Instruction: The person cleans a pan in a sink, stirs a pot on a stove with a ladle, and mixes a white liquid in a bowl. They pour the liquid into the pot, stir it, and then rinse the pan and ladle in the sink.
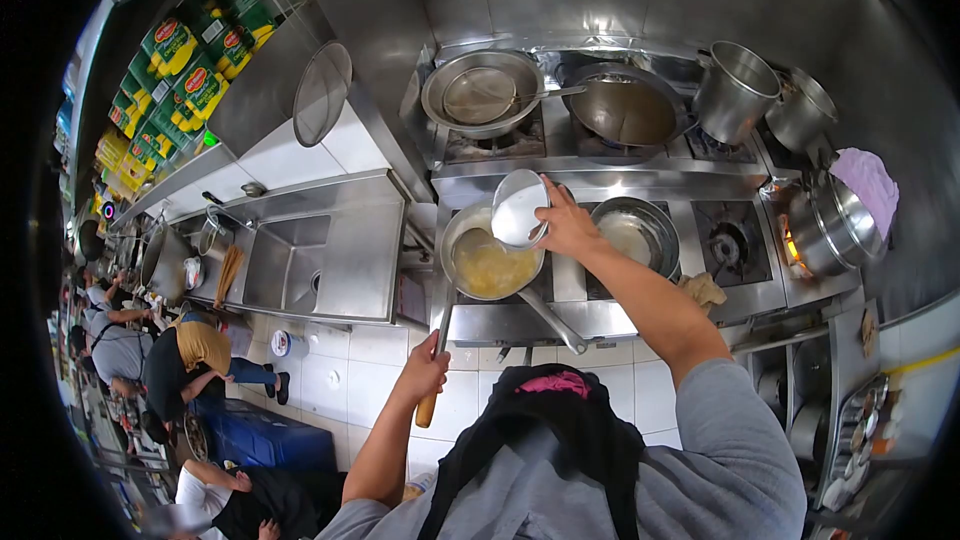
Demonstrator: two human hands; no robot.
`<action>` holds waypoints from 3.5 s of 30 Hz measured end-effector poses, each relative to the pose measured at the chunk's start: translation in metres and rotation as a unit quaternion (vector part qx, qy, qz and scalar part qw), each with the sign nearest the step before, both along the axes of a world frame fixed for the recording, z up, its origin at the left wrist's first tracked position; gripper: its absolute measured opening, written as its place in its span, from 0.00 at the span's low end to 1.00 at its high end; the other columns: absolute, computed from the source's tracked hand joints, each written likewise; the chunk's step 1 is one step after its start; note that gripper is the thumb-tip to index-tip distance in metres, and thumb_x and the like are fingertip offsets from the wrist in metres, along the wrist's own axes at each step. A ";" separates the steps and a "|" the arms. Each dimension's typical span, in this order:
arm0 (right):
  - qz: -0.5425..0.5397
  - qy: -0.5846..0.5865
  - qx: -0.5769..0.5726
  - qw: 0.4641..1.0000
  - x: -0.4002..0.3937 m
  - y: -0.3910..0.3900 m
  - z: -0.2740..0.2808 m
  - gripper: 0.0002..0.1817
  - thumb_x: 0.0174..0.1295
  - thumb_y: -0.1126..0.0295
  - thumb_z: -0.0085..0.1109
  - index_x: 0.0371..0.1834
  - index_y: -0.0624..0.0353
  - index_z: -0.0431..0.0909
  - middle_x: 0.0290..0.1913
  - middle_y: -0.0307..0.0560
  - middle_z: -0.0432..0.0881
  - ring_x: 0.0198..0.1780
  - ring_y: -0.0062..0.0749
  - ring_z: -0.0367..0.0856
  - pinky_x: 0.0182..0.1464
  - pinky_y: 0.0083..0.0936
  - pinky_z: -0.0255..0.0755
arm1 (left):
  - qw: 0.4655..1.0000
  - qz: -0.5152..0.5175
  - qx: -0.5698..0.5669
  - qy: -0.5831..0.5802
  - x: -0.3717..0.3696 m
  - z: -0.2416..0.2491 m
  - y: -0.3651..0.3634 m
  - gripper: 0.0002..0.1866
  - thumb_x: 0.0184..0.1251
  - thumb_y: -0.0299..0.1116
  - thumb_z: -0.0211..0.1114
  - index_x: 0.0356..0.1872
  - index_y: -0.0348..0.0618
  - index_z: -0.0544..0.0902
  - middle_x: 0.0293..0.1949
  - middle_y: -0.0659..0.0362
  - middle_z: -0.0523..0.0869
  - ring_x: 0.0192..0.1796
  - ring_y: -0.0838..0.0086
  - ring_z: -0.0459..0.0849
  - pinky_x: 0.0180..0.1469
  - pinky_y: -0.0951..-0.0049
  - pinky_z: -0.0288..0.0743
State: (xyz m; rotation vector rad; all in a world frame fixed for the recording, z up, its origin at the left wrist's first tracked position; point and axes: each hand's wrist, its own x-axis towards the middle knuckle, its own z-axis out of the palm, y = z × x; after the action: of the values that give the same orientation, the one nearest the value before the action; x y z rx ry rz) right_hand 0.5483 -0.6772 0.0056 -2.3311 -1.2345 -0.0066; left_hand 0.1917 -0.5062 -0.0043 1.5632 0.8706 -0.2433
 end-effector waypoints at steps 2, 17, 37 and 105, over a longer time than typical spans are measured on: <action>0.000 -0.002 0.001 1.000 0.001 -0.001 -0.003 0.22 0.35 0.59 0.82 0.29 0.58 0.81 0.80 0.56 0.54 0.75 0.53 0.62 0.64 0.42 0.75 | 0.986 -0.045 0.163 0.015 -0.001 -0.005 0.000 0.35 0.68 0.30 0.58 0.76 0.40 0.60 0.34 0.42 0.87 0.30 0.56 0.88 0.32 0.55 0.82; 0.002 -0.005 0.002 1.000 0.004 -0.003 0.001 0.23 0.34 0.60 0.83 0.29 0.58 0.81 0.80 0.57 0.54 0.75 0.52 0.62 0.65 0.43 0.74 | 0.701 0.237 -0.650 -0.171 0.050 -0.103 -0.022 0.07 0.78 0.33 0.55 0.38 0.51 0.67 0.26 0.62 0.74 0.18 0.86 0.68 0.18 0.84 0.66; -0.008 0.008 -0.016 1.000 0.004 -0.005 0.002 0.24 0.35 0.58 0.83 0.31 0.58 0.82 0.80 0.57 0.54 0.76 0.57 0.60 0.66 0.44 0.73 | 0.997 0.034 0.054 -0.049 0.028 -0.103 -0.018 0.38 0.69 0.29 0.60 0.79 0.50 0.57 0.28 0.53 0.83 0.24 0.66 0.82 0.27 0.65 0.78; -0.067 0.087 0.144 0.983 -0.001 -0.037 0.003 0.26 0.29 0.65 0.87 0.23 0.62 0.75 0.78 0.63 0.58 0.62 0.55 0.79 0.57 0.36 0.78 | 0.798 -0.288 0.529 0.005 0.023 -0.054 -0.009 0.34 0.63 0.27 0.60 0.73 0.58 0.68 0.36 0.48 0.84 0.34 0.53 0.88 0.36 0.53 0.82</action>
State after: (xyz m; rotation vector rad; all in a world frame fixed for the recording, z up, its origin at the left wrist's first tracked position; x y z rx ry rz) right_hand 0.5470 -0.7143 0.0090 -2.1082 -0.9231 -0.0265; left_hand 0.2146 -0.5148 -0.0579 2.8882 0.4898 -0.1955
